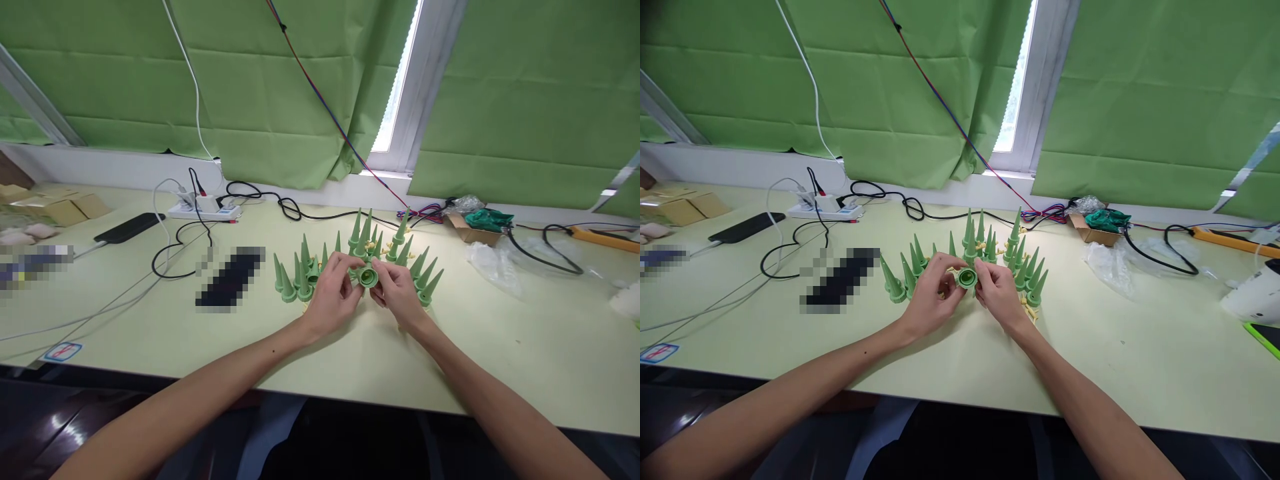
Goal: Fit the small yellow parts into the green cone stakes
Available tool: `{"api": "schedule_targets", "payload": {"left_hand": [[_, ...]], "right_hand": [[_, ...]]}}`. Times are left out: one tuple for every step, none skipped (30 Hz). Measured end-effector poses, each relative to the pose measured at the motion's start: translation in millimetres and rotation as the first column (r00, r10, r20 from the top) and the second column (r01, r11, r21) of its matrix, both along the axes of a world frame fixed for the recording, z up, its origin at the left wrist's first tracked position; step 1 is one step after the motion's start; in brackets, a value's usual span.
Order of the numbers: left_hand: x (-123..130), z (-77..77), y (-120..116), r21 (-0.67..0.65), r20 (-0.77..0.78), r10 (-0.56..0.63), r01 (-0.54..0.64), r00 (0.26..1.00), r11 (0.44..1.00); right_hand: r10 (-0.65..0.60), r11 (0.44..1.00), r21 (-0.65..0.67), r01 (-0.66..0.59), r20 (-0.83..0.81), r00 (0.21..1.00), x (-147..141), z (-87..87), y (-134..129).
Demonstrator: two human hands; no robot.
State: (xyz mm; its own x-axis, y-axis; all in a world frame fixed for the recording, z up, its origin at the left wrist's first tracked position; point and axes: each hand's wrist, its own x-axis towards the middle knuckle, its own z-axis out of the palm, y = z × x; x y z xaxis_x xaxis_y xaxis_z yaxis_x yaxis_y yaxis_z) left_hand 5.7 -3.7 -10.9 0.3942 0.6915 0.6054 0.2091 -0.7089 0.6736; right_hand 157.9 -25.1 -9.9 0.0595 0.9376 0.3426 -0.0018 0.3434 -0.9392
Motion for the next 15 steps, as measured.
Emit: {"api": "schedule_targets", "payload": {"left_hand": [[0.0, 0.5, -0.1, -0.025, 0.016, 0.017, -0.017, 1.0, 1.0], [-0.1, 1.2, -0.1, -0.062, 0.031, 0.035, -0.033, 0.999, 0.998], [-0.2, 1.9, 0.0, -0.108, 0.045, 0.05, -0.045, 0.998, 0.993], [-0.3, 2.8, 0.4, -0.163, 0.057, 0.061, -0.051, 0.997, 0.985], [-0.3, 3.7, 0.9, -0.222, 0.07, 0.07, -0.053, 0.995, 0.974], [-0.2, 4.7, 1.7, -0.279, 0.087, 0.076, -0.048, 0.993, 0.959], [0.0, 5.5, 2.6, -0.335, 0.108, 0.074, -0.034, 0.991, 0.942], [0.4, 6.3, 3.6, -0.387, 0.133, 0.069, -0.012, 0.989, 0.922], [0.8, 7.0, 4.5, -0.436, 0.158, 0.058, 0.017, 0.986, 0.9], [1.3, 7.5, 5.5, -0.482, 0.178, 0.041, 0.05, 0.983, 0.874], [1.8, 8.0, 6.2, -0.526, 0.198, 0.018, 0.091, 0.98, 0.845], [2.2, 8.4, 6.7, -0.568, 0.222, -0.011, 0.138, 0.975, 0.811], [2.6, 8.8, 7.0, -0.603, 0.247, -0.041, 0.187, 0.968, 0.775], [2.9, 9.2, 7.0, -0.632, 0.274, -0.069, 0.234, 0.959, 0.739], [3.1, 9.6, 6.8, -0.655, 0.299, -0.095, 0.276, 0.95, 0.703]], "right_hand": [[0.0, 1.0, 0.004, 0.0, 0.007, 1.0, -0.1, 0.4, -0.3], [0.001, 1.0, 0.005, -0.001, 0.016, 1.0, 0.0, 0.7, -0.5], [0.002, 1.0, 0.005, -0.002, 0.028, 1.0, 0.0, 0.9, -0.6], [0.002, 1.0, 0.005, -0.003, 0.039, 0.999, 0.1, 0.9, -0.6], [0.004, 1.0, 0.006, -0.004, 0.05, 0.999, 0.3, 0.8, -0.5], [0.005, 1.0, 0.007, -0.005, 0.056, 0.998, 0.3, 0.5, -0.3], [0.007, 1.0, 0.007, -0.007, 0.059, 0.998, 0.4, 0.2, -0.1], [0.01, 1.0, 0.007, -0.01, 0.058, 0.998, 0.4, -0.2, 0.1], [0.013, 1.0, 0.007, -0.013, 0.057, 0.998, 0.4, -0.4, 0.3], [0.016, 1.0, 0.008, -0.016, 0.057, 0.998, 0.4, -0.5, 0.4], [0.018, 1.0, 0.009, -0.019, 0.061, 0.998, 0.4, -0.5, 0.5], [0.021, 1.0, 0.011, -0.021, 0.068, 0.997, 0.5, -0.3, 0.4], [0.023, 1.0, 0.013, -0.024, 0.078, 0.997, 0.6, -0.1, 0.4], [0.025, 1.0, 0.014, -0.026, 0.088, 0.996, 0.7, 0.1, 0.3], [0.026, 0.999, 0.016, -0.028, 0.098, 0.995, 0.9, 0.1, 0.3]]}}
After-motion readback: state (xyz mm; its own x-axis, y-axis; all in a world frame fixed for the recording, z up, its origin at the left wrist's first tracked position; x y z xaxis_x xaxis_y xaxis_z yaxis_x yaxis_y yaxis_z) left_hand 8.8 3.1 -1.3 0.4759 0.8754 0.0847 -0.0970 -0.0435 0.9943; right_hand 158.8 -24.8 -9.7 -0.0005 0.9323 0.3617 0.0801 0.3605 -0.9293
